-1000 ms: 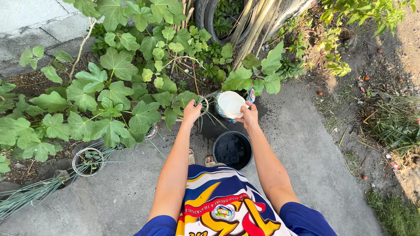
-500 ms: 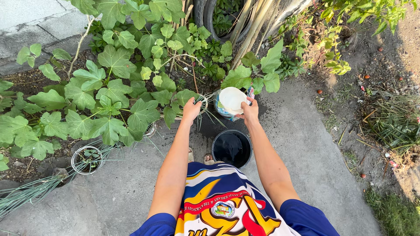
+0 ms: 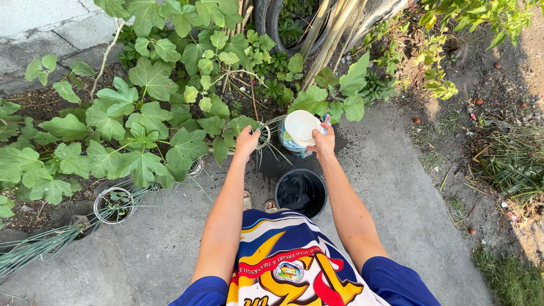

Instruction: The person scoops water from a black bucket using a white plastic bowl and pours it onto several plants growing in plastic bags and pots outdoors.

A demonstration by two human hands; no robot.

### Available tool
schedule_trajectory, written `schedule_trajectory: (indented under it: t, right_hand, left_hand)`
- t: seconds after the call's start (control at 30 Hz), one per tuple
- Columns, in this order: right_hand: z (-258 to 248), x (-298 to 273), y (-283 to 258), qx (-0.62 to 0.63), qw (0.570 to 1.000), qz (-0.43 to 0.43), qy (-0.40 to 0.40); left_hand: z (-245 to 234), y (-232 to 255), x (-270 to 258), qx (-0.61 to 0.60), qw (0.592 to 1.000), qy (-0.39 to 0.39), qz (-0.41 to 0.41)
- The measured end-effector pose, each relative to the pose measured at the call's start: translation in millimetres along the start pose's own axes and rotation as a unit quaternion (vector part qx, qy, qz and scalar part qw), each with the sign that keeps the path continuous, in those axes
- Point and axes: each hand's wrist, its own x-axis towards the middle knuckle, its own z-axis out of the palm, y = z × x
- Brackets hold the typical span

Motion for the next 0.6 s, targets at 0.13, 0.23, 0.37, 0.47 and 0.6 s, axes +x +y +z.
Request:
schedule_trajectory:
  t: [0.13,0.23,0.37,0.47,0.6]
  right_hand:
    - [1.2,-1.3,-4.9,-0.012,1.000,0.003,0.001]
    - [3.5,-4.2,-10.7,-0.016,1.000,-0.001,0.007]
    - [4.6,-6.9,-14.8,-0.021,1.000,-0.007,0.005]
    - [7.0,-6.1,-16.8,-0.056,0.998,-0.004,0.035]
    - [6.2,-3.7,-18.3,-0.057,0.998,-0.003,0.037]
  left_hand:
    - [-1.0,-3.4,-0.6,0.000,1.000,0.005,0.005]
    - [0.4,-2.5,1.7,-0.002,1.000,0.006,0.002]
    - [0.4,-3.3,3.6,-0.010,1.000,0.007,0.006]
    - [1.0,-2.0,5.7,-0.010,1.000,0.007,-0.002]
    - [0.1,-1.9,6.7,-0.005,1.000,0.011,-0.012]
